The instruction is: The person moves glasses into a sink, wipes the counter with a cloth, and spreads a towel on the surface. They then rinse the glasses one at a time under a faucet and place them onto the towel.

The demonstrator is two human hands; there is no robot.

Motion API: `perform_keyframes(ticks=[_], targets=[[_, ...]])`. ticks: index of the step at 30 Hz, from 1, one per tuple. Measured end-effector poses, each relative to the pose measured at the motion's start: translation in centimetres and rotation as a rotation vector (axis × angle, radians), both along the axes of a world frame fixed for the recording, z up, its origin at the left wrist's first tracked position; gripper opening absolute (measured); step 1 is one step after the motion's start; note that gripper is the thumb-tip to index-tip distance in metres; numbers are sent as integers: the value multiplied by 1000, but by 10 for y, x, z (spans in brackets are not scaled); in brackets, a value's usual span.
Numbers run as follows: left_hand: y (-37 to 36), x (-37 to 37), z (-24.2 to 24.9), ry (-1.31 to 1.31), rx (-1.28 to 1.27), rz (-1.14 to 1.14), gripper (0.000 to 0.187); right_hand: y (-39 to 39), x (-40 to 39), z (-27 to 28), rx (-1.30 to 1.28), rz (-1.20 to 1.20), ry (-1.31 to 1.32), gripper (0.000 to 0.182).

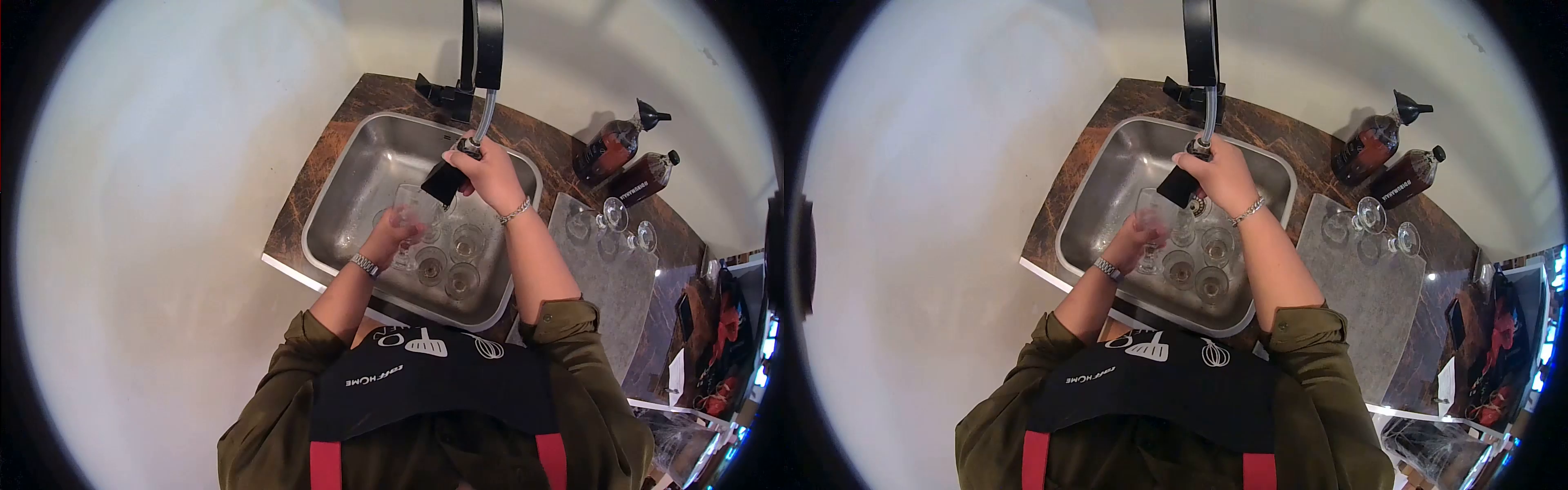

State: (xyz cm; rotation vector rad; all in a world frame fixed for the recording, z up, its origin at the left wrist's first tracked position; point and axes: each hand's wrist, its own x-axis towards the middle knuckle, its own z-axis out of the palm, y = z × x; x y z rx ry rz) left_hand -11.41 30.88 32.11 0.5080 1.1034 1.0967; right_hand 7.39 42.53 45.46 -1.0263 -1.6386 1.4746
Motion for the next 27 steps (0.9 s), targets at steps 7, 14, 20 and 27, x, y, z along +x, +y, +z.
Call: perform_keyframes(ticks=[7,14,20,27], targets=[[-8,-9,6,891,463,-86,92,2,-5,-6,-54,18,96,29],[-12,-6,11,831,419,-67,96,5,-6,5,-40,28,36,26],[-17,-3,31,882,388,-102,96,9,-5,-1,-61,58,59,25],[-18,-8,15,1051,472,-106,97,10,-9,3,-121,73,108,27]])
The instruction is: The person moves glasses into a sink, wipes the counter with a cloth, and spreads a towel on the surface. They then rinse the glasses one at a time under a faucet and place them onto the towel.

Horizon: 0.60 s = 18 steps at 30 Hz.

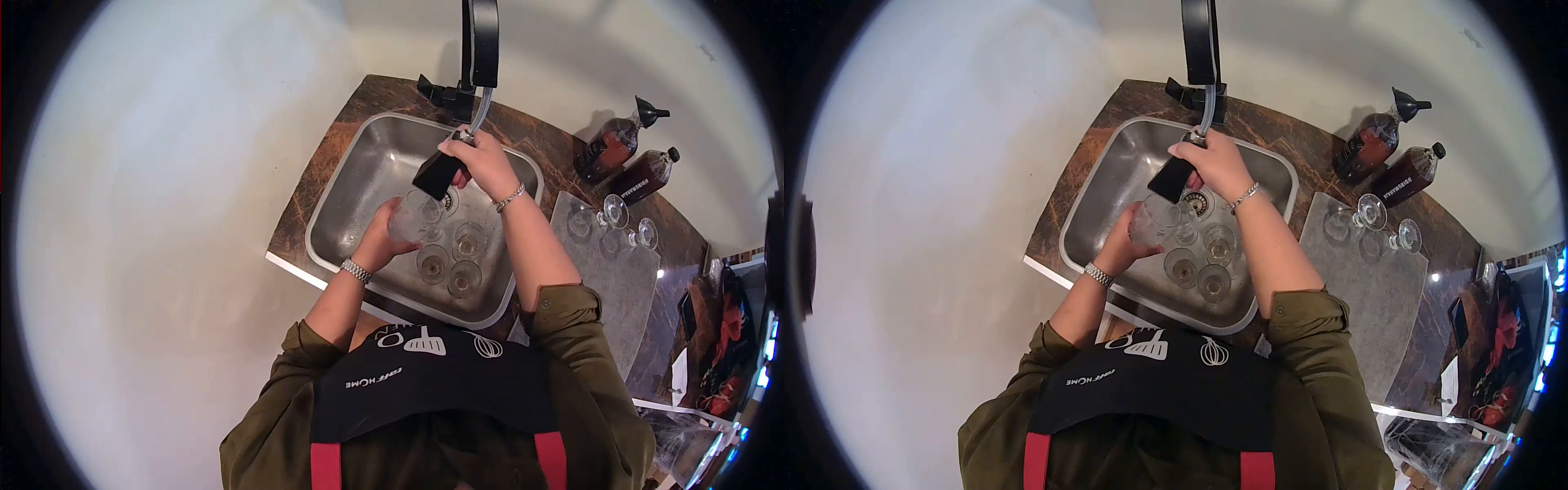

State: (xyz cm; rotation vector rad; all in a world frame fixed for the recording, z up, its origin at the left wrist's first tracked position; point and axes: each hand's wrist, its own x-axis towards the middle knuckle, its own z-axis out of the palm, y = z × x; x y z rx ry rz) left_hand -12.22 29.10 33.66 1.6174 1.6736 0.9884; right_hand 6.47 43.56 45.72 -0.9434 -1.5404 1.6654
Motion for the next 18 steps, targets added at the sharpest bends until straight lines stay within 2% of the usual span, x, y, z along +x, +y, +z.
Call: perform_keyframes(ticks=[4,6,7,9,10,12,13,15,18], targets=[[-2,0,10,53,-17,-2,96,-2,6,14,73,76,-187,26],[-3,0,11,117,-3,-12,96,0,4,11,124,-54,-198,25],[-3,1,11,124,5,-8,96,0,3,7,123,-56,-198,25],[-2,2,14,132,13,-5,96,-2,-2,3,52,8,-23,22],[-1,2,16,89,-13,-16,96,-2,1,6,52,9,-22,22],[-2,1,17,46,-41,-23,97,-2,10,17,67,111,-204,23],[-2,0,16,73,-31,-27,97,-2,8,15,66,112,-205,23],[-2,0,16,100,-20,-37,97,-3,4,9,129,-73,-174,22],[0,3,19,147,-24,-8,97,-1,-1,1,99,56,-42,23]])
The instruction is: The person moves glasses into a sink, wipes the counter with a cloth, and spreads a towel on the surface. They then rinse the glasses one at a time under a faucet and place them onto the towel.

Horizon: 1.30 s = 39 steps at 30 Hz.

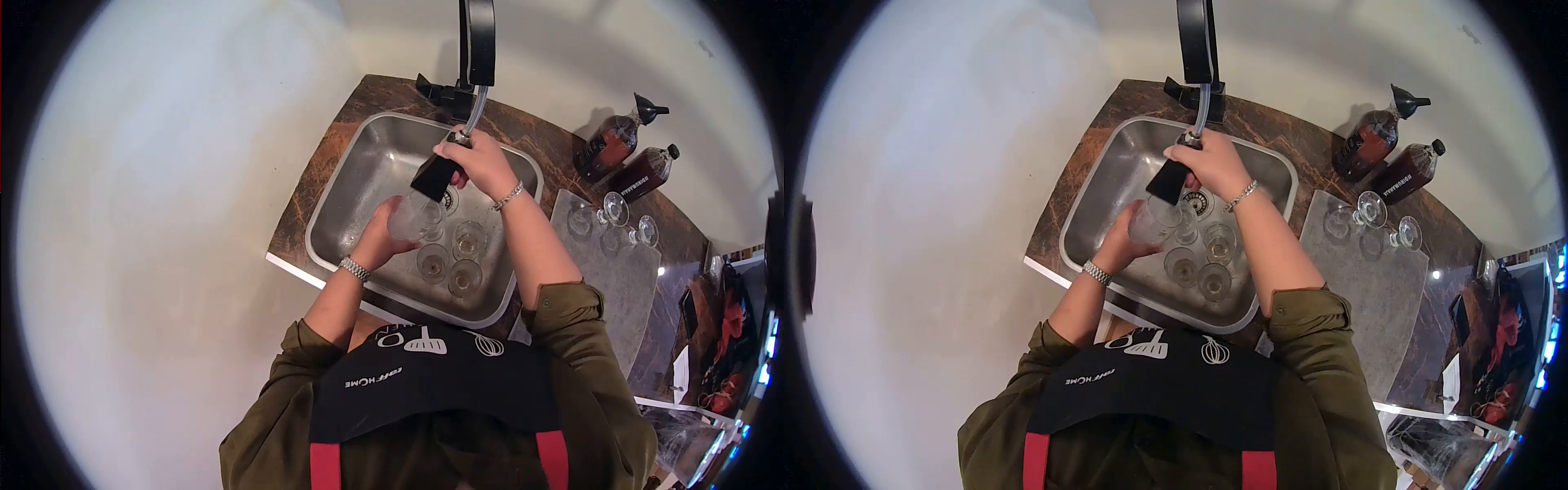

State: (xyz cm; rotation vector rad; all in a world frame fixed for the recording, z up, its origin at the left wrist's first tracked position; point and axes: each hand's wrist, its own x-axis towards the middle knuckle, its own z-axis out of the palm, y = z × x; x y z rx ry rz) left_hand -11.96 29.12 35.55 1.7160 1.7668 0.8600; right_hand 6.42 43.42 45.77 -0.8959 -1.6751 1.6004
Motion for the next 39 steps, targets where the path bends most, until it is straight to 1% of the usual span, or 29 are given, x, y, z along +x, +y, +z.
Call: perform_keyframes(ticks=[2,4,6,8,9,11,12,14,15,17,18,20,21,23,25,26,27,28,29,30,31,32,33,34,35,36,37,38,39], targets=[[0,0,2,-61,-14,18,97,-1,4,6,-25,47,-14,24],[0,-2,2,-78,-38,16,97,-1,7,13,90,-38,-260,22],[1,-3,-3,-97,-61,7,97,-1,4,5,85,-95,-214,23],[6,-6,-14,-33,44,18,87,-1,0,-1,27,-84,-37,23],[7,-4,-7,-31,46,16,87,-3,0,0,17,-25,-18,23],[8,-2,8,-486,-239,145,68,-7,2,-1,41,-62,-31,23],[8,-6,4,-485,-239,147,68,-8,2,-2,65,-98,-47,23],[10,-13,-9,-1062,-441,217,53,-11,6,-3,69,-129,-44,23],[11,-12,-13,-1063,-441,216,53,-13,8,-2,76,-163,-41,23],[12,-8,-21,-1353,-443,336,56,-20,8,0,60,-158,-49,23],[14,-6,-24,-1353,-440,332,56,-22,7,3,47,-151,-54,23],[18,-2,-28,-1523,-395,375,70,-24,8,9,9,-111,-58,22],[22,-3,-31,-1521,-393,373,70,-25,8,10,-34,-71,-64,22],[31,-6,-37,-1738,-479,323,84,-27,5,8,4,-114,-52,21],[36,-6,-39,-1742,-446,337,87,-27,6,7,41,-156,-39,21],[38,-6,-40,-1748,-412,352,91,-25,10,7,57,-147,-87,21],[40,-5,-36,-1748,-411,352,91,-24,12,6,74,-136,-137,22],[41,-2,-34,-1743,-360,410,89,-22,12,3,73,-136,-138,22],[41,0,-31,-1736,-309,467,88,-21,12,-2,163,-164,-154,22],[42,-1,-34,-1736,-311,467,88,-21,12,-2,252,-194,-170,23],[42,-2,-36,-1738,-292,473,83,-22,13,0,251,-195,-171,23],[43,-3,-38,-1739,-272,478,78,-24,14,3,194,-164,-149,22],[43,-3,-37,-1737,-272,479,78,-25,14,6,135,-133,-125,22],[43,-1,-36,-1736,-253,503,72,-24,13,1,134,-134,-123,22],[43,1,-35,-1735,-235,527,66,-20,12,-6,223,-155,-129,21],[42,4,-30,-1734,-235,526,66,-18,11,-7,314,-176,-136,20],[39,7,-24,-1645,-245,541,62,-17,9,-7,314,-176,-135,20],[38,8,-20,-1557,-255,555,59,-17,6,-6,224,-158,-68,19],[37,5,-25,-1557,-256,554,59,-18,3,-5,134,-141,-2,18]])
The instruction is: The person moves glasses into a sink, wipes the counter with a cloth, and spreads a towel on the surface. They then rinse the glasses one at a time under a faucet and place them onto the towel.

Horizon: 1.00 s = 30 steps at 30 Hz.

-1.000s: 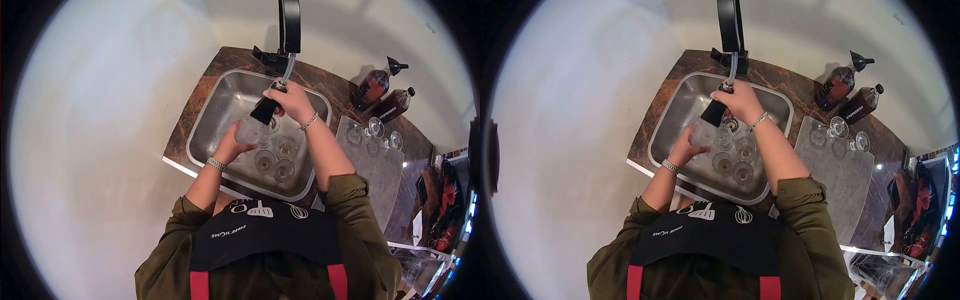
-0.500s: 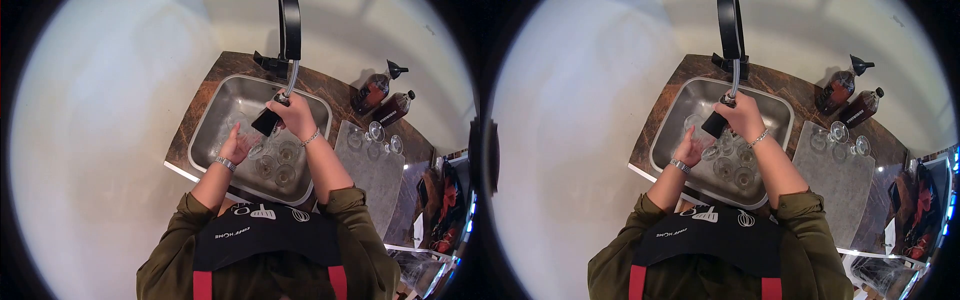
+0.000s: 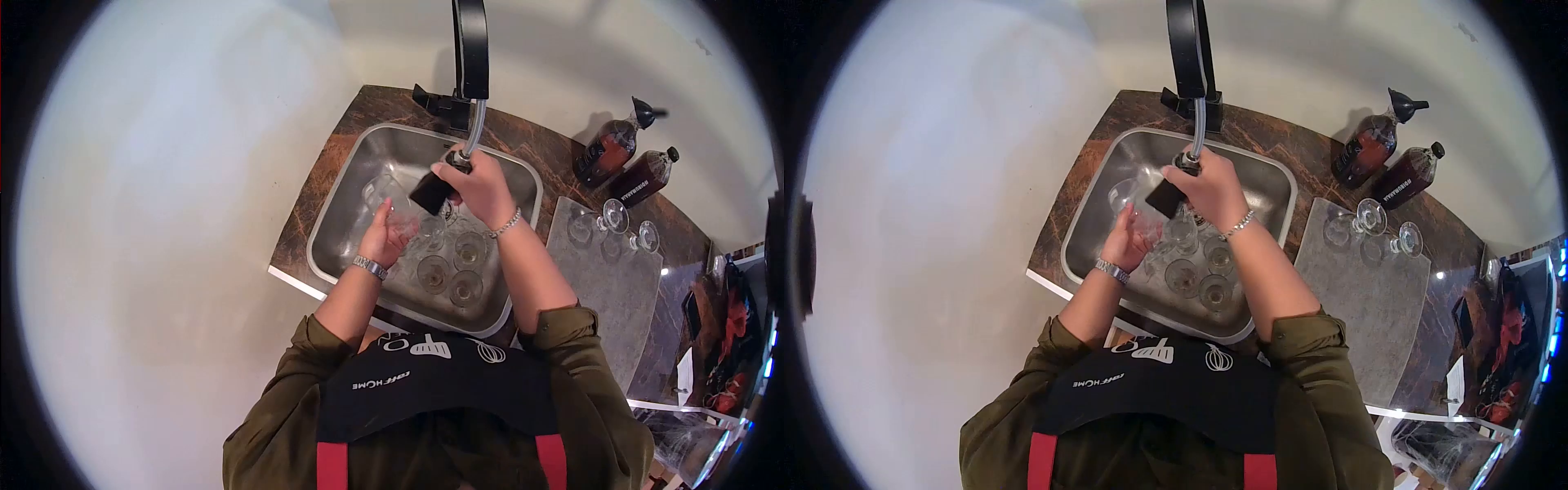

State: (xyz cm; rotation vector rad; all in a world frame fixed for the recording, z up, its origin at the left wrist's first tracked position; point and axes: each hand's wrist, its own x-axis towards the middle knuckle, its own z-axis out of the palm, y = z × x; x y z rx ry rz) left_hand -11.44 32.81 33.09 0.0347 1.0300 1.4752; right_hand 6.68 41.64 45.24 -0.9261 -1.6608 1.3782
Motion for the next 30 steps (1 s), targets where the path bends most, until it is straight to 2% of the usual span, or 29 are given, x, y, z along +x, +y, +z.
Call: perform_keyframes(ticks=[2,3,5,7,9,10,13,15,17,18,21,23,24,26,27,30], targets=[[-2,-8,-10,32,117,-276,54,5,-10,-6,-26,-2,82,22],[-4,-2,-4,32,115,-278,54,7,-14,-8,-50,-3,165,26],[-10,15,15,172,34,-197,65,7,-15,-8,-47,6,174,27],[-11,10,13,130,65,-242,62,6,-13,-4,-41,20,183,27],[-12,6,16,89,98,-282,58,7,-2,3,-110,26,-74,28],[-12,6,19,75,52,-253,59,8,-1,3,-110,29,-74,28],[-14,-1,10,28,20,-261,62,10,-2,-3,-92,14,-15,29],[-13,-1,7,-2,38,-298,66,10,-11,-4,5,6,107,19],[-15,5,10,271,41,-332,71,6,-6,4,-55,37,43,19],[-15,4,13,273,40,-331,71,4,-5,9,-114,72,-24,19],[-14,-1,17,221,109,-385,68,10,-2,0,-81,47,4,19],[-15,-6,14,38,116,-399,54,14,-8,-11,-53,24,62,20],[-14,-8,7,38,116,-404,54,16,-9,-14,-24,3,121,20],[-14,-13,-8,153,89,-471,54,11,-4,-1,-60,54,75,21],[-16,-11,-3,154,88,-471,54,8,-3,3,-97,111,28,21],[-22,-5,24,241,92,-382,55,12,3,-1,-109,62,-19,26]])
